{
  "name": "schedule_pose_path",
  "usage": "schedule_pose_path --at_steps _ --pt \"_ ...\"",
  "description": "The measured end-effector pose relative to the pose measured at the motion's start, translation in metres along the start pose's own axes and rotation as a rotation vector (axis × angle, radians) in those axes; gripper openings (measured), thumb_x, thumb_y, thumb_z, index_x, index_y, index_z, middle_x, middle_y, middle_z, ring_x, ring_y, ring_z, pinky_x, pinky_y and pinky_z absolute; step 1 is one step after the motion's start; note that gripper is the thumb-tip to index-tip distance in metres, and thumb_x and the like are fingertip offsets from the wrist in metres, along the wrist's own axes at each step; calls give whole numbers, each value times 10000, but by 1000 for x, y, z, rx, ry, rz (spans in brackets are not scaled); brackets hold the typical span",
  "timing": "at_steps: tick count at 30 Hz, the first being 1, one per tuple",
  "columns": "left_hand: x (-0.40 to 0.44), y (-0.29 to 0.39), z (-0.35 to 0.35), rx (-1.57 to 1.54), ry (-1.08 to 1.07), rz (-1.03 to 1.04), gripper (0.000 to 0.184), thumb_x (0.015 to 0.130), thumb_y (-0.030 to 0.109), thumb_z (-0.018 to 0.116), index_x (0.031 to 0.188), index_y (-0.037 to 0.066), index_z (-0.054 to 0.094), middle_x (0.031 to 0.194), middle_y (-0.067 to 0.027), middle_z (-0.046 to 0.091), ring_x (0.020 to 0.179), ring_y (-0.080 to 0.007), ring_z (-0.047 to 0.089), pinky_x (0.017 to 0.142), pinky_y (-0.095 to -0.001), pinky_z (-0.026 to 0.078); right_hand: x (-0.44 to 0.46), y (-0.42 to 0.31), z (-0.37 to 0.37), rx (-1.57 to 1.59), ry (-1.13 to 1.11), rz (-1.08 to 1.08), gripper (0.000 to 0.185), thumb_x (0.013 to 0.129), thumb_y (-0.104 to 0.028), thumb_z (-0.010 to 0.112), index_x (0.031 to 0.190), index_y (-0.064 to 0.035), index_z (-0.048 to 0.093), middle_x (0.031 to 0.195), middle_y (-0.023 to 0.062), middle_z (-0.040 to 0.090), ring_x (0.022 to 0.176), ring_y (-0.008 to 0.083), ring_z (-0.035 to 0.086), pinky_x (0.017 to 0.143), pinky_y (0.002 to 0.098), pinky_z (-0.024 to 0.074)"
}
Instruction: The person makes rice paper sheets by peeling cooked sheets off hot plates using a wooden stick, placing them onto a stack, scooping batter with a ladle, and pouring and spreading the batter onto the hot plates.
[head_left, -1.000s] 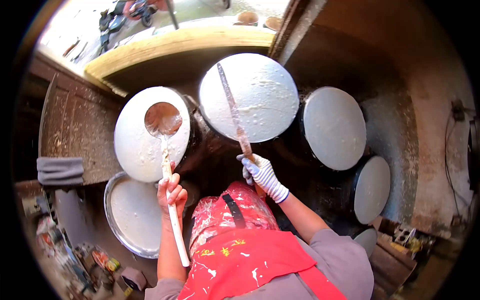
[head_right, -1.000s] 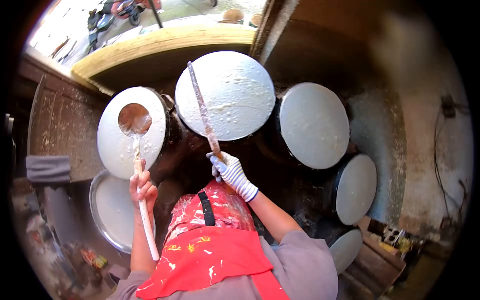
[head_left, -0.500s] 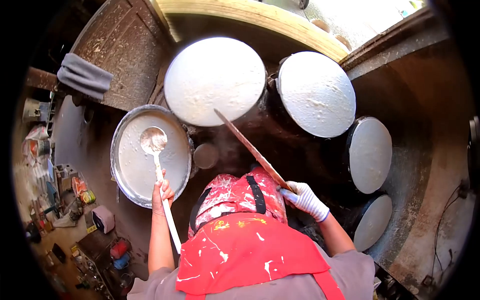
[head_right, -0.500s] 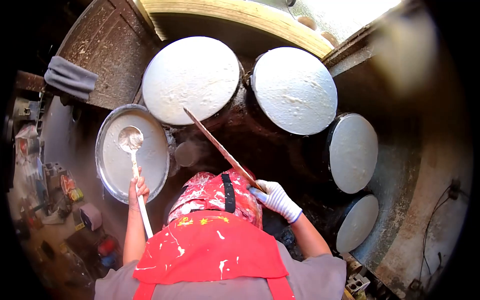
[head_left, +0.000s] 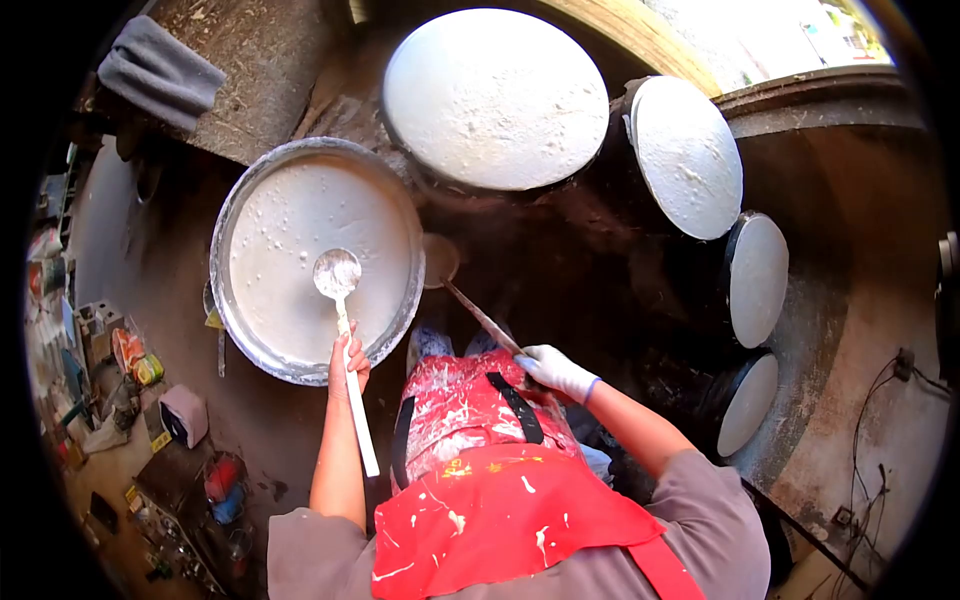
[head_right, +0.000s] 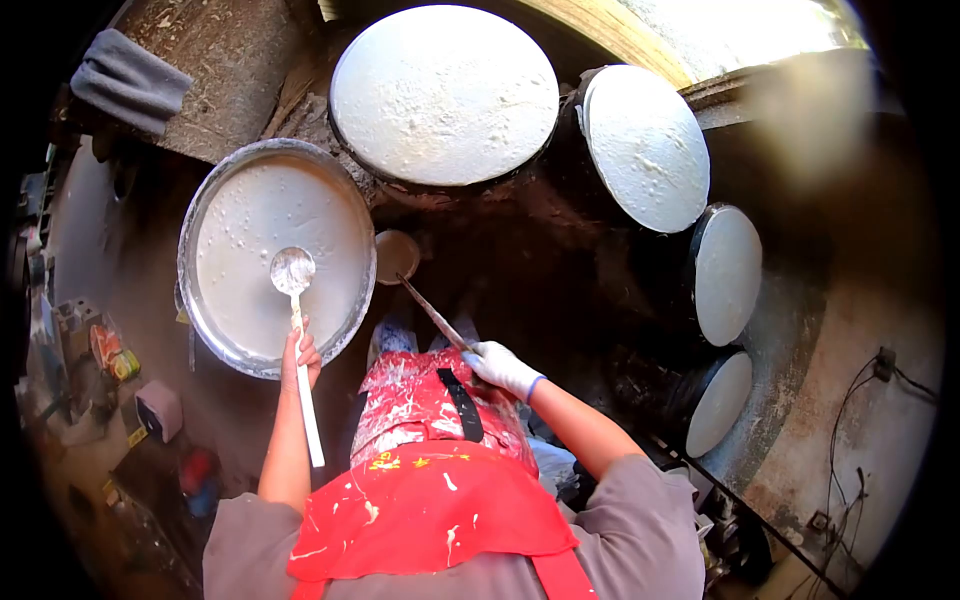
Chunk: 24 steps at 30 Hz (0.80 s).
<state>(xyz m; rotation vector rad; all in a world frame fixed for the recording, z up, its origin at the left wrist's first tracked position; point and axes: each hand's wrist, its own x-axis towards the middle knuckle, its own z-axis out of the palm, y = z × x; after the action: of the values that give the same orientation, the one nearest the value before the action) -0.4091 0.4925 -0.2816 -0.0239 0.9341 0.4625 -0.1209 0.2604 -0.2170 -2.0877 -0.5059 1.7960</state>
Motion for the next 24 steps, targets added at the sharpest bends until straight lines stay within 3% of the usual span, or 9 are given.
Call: schedule_pose_path --at_steps 1,8,15,21,24 --pt "2 -3 -4 -22 33 -8 275 880 219 482 1135 117 463 592 42 352 375 -23 290 364 -166 253 20 -9 11 178 -60 124 255 864 -252 487 900 -28 604 618 78 597 452 172 546 434 306 432" --pt "4 -5 -20 -38 51 -33 277 893 239 468 1138 110 463 592 41 349 377 -24 292 365 -171 260 152 -11 79 489 81 187 272 802 -236 518 900 11 580 578 109 548 423 222 520 404 353 432" --pt "25 15 -14 -55 -8 -60 271 894 231 465 1124 87 470 585 35 350 370 -24 295 353 -168 254 140 -17 82 539 166 91 229 811 -195 522 813 20 600 586 105 591 439 226 560 404 351 445" --pt "23 25 -6 -63 -256 -101 348 932 242 402 1206 28 411 607 22 374 381 -24 315 394 -171 293 114 -11 73 679 171 105 259 839 -198 479 782 21 604 588 126 606 444 222 563 416 348 448" --pt "17 29 4 -33 -167 -111 341 927 262 405 1200 58 425 602 32 381 364 -28 299 367 -167 277 98 -14 71 714 174 100 252 835 -184 462 786 24 595 617 128 612 440 220 564 399 337 442"
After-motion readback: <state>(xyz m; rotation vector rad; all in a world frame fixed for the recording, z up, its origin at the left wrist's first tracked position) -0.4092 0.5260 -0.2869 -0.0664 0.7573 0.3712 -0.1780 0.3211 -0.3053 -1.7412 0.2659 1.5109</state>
